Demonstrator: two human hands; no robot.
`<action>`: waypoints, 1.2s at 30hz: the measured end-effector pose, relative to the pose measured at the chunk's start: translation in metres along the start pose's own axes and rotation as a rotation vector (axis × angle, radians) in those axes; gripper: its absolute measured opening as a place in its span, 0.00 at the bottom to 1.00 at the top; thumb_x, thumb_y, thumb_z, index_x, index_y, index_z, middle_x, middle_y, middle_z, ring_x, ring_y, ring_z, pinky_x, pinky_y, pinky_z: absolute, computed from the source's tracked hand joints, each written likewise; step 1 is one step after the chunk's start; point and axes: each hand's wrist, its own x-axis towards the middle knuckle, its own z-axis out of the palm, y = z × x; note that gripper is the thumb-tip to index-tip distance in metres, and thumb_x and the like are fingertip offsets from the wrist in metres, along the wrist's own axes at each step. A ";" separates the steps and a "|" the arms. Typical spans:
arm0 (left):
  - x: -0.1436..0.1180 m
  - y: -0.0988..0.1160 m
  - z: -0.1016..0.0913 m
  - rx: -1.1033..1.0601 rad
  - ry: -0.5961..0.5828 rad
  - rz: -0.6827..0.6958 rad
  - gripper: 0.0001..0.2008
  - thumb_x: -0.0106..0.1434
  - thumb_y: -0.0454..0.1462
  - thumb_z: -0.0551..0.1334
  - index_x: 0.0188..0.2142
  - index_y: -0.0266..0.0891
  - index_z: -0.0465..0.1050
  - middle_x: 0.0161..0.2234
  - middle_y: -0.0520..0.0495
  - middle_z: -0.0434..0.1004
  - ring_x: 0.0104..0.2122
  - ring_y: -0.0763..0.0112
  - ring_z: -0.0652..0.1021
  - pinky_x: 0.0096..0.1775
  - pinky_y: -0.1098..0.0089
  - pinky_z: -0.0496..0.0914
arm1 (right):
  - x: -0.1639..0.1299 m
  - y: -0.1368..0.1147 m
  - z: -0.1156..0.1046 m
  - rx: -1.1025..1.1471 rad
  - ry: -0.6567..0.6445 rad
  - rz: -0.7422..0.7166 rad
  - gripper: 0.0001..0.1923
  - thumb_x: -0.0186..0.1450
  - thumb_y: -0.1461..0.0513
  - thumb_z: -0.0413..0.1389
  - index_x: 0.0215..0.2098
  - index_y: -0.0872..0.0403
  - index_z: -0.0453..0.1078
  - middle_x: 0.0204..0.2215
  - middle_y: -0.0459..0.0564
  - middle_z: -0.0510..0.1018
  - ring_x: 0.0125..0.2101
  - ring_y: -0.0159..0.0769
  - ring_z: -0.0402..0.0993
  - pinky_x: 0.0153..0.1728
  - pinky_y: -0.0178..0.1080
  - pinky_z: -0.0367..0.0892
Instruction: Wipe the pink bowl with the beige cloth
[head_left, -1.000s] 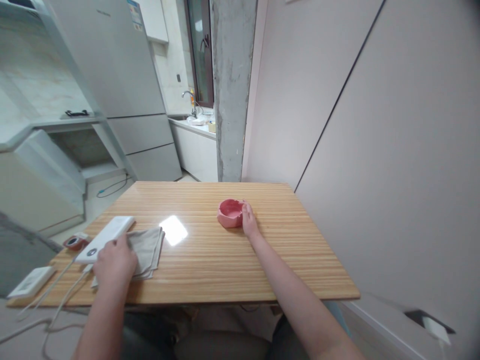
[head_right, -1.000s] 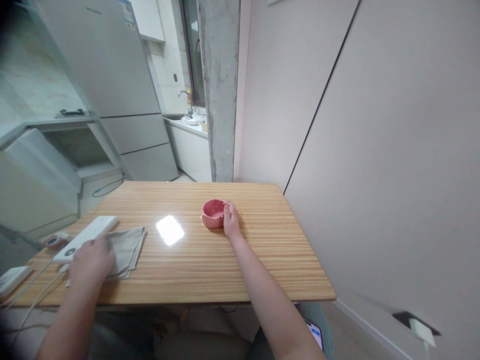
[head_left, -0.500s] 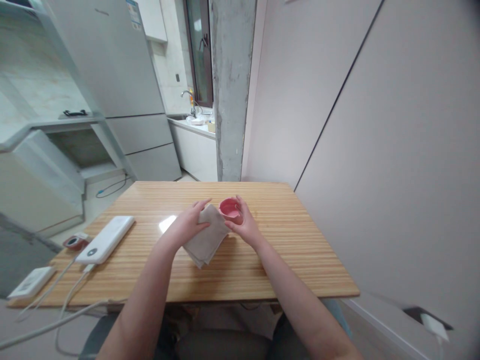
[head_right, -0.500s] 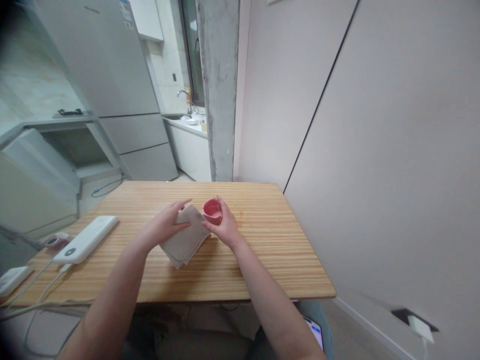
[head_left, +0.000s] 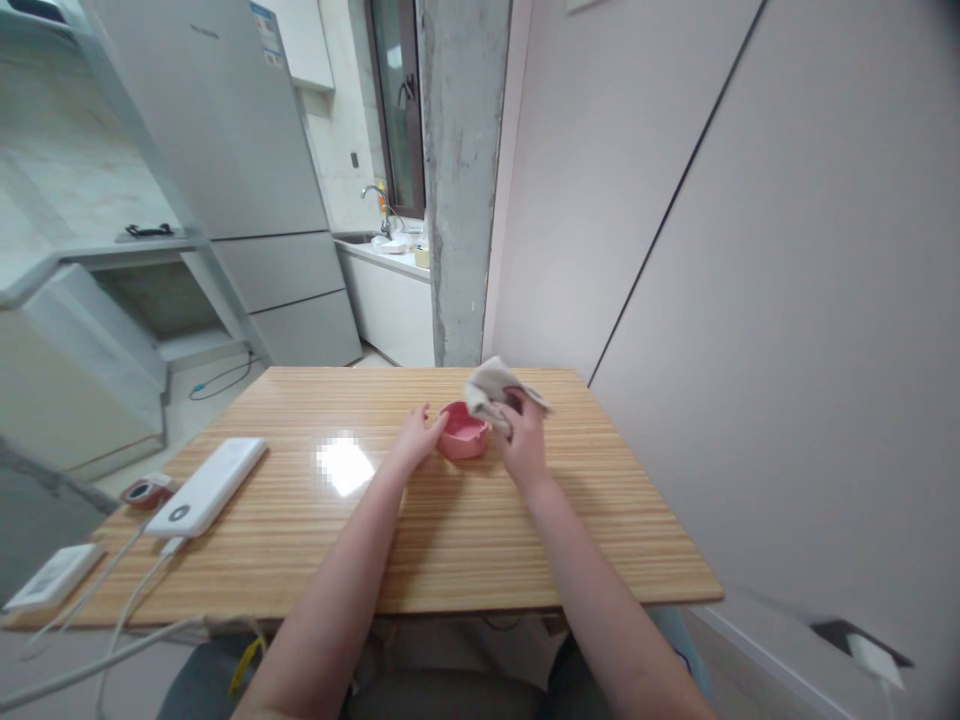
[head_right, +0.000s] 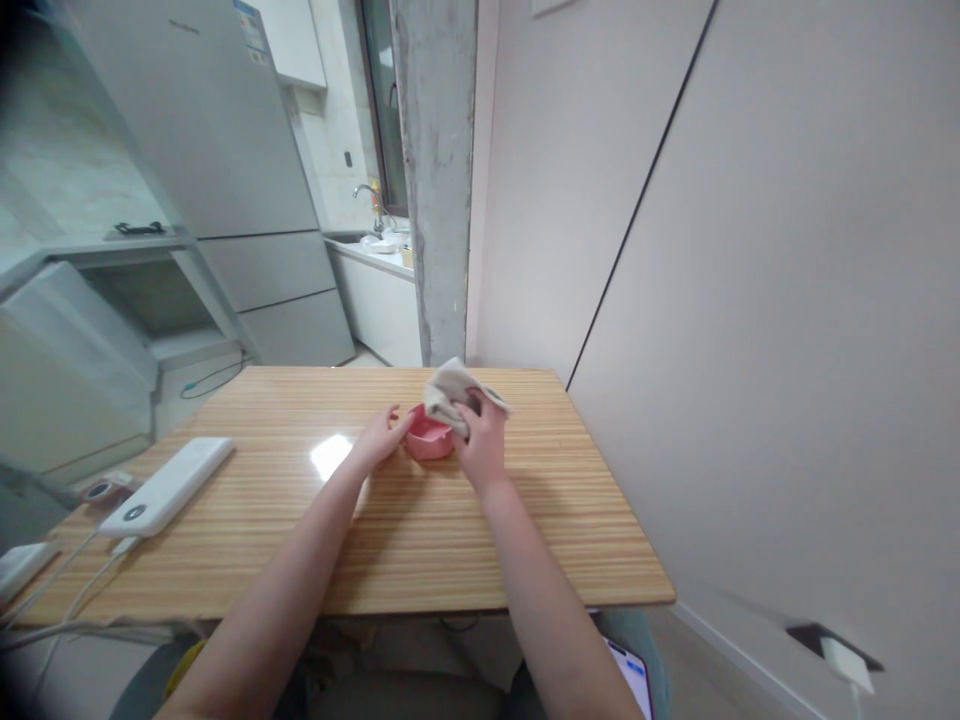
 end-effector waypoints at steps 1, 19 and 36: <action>0.000 -0.002 0.004 -0.020 -0.075 0.016 0.22 0.63 0.44 0.58 0.50 0.31 0.72 0.47 0.33 0.77 0.44 0.58 0.77 0.47 0.63 0.69 | -0.001 -0.004 0.003 -0.057 -0.168 -0.045 0.12 0.60 0.63 0.55 0.42 0.50 0.74 0.50 0.55 0.73 0.53 0.49 0.65 0.56 0.52 0.56; -0.002 0.006 0.040 -1.004 0.087 -0.156 0.29 0.62 0.44 0.61 0.61 0.38 0.60 0.54 0.38 0.74 0.47 0.61 0.78 0.49 0.62 0.72 | 0.024 -0.024 0.048 -0.468 -0.599 0.087 0.18 0.62 0.63 0.56 0.51 0.56 0.72 0.47 0.58 0.77 0.47 0.45 0.72 0.46 0.41 0.67; -0.008 0.010 0.026 -0.846 0.185 -0.006 0.37 0.57 0.44 0.66 0.63 0.37 0.58 0.54 0.38 0.73 0.54 0.60 0.74 0.57 0.60 0.66 | -0.002 0.001 0.050 -0.327 -0.477 -0.218 0.16 0.67 0.68 0.49 0.48 0.53 0.73 0.44 0.56 0.78 0.49 0.43 0.66 0.48 0.43 0.67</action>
